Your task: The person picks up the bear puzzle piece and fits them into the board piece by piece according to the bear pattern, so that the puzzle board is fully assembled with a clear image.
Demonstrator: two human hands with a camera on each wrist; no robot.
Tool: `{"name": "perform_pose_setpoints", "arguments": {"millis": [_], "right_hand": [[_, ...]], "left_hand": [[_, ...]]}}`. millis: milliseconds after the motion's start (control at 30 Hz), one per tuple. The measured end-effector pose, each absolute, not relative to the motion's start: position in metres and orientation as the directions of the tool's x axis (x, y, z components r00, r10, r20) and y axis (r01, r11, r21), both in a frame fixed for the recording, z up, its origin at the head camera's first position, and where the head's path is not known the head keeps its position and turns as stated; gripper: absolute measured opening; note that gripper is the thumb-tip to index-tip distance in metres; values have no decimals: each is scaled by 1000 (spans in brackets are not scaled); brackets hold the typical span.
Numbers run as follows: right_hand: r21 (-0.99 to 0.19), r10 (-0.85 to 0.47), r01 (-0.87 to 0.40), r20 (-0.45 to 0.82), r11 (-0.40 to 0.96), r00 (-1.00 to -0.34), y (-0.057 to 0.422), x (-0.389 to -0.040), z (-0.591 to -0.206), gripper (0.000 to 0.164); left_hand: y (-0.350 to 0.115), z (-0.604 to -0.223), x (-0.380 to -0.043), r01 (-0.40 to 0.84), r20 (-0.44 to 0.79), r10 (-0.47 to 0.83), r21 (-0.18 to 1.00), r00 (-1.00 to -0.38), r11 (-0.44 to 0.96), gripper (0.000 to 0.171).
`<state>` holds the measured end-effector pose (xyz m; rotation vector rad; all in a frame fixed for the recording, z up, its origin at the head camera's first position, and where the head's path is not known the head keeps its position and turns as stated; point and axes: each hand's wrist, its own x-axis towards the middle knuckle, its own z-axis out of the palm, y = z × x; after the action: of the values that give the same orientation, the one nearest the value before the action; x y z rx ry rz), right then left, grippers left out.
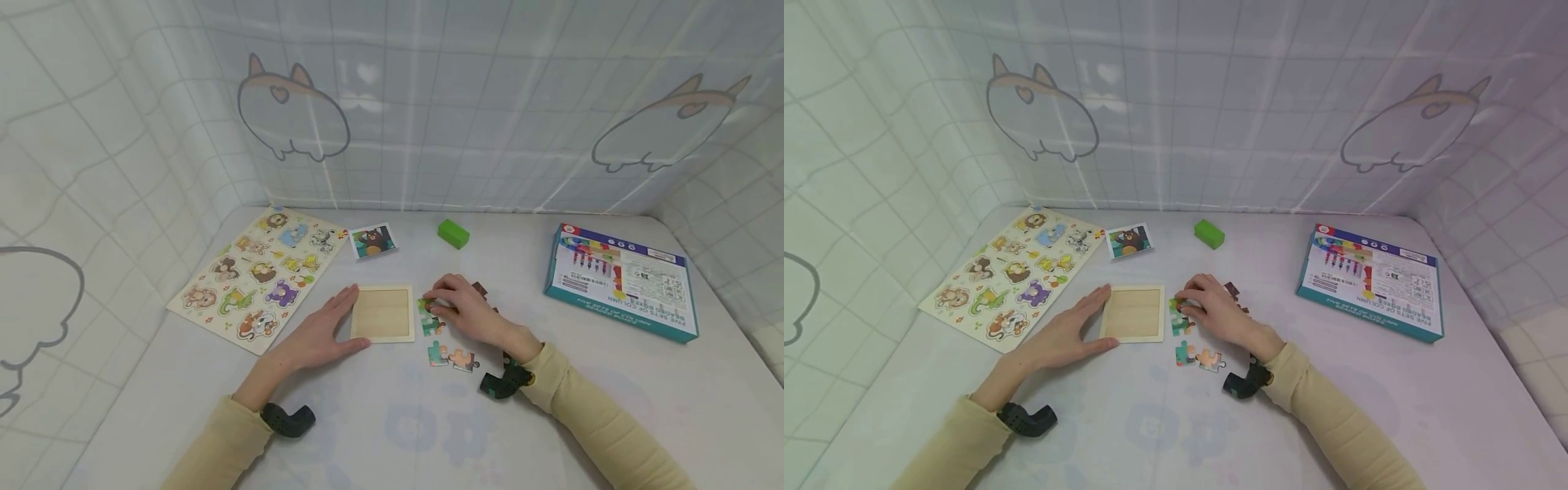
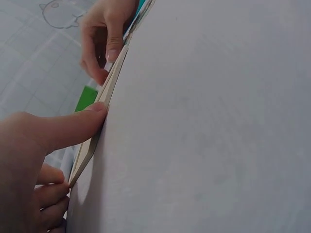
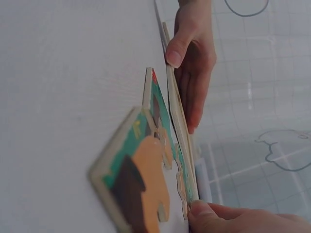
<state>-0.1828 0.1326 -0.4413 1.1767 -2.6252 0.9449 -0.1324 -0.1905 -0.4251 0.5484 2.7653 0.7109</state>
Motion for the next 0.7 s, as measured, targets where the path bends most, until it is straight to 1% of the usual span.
{"name": "perform_pose_setpoints", "arguments": {"millis": [300,533,700], "right_hand": [[-490,-654,-708,316,508,-688,132,-183,-443,20],[-467,-660,-733,347,495,-667,131,-181,-444,18],[-489,-654,-716,330,498,-681,130,-180,-443,20]], "left_hand": [[-194,-424,-133,300,-133,424,524,-896,797,97],[-193,-422,-132,274,-154,407,527,-900,805,98],[-193,-421,-132,264,-169,407,535,-898,803,98]]}}
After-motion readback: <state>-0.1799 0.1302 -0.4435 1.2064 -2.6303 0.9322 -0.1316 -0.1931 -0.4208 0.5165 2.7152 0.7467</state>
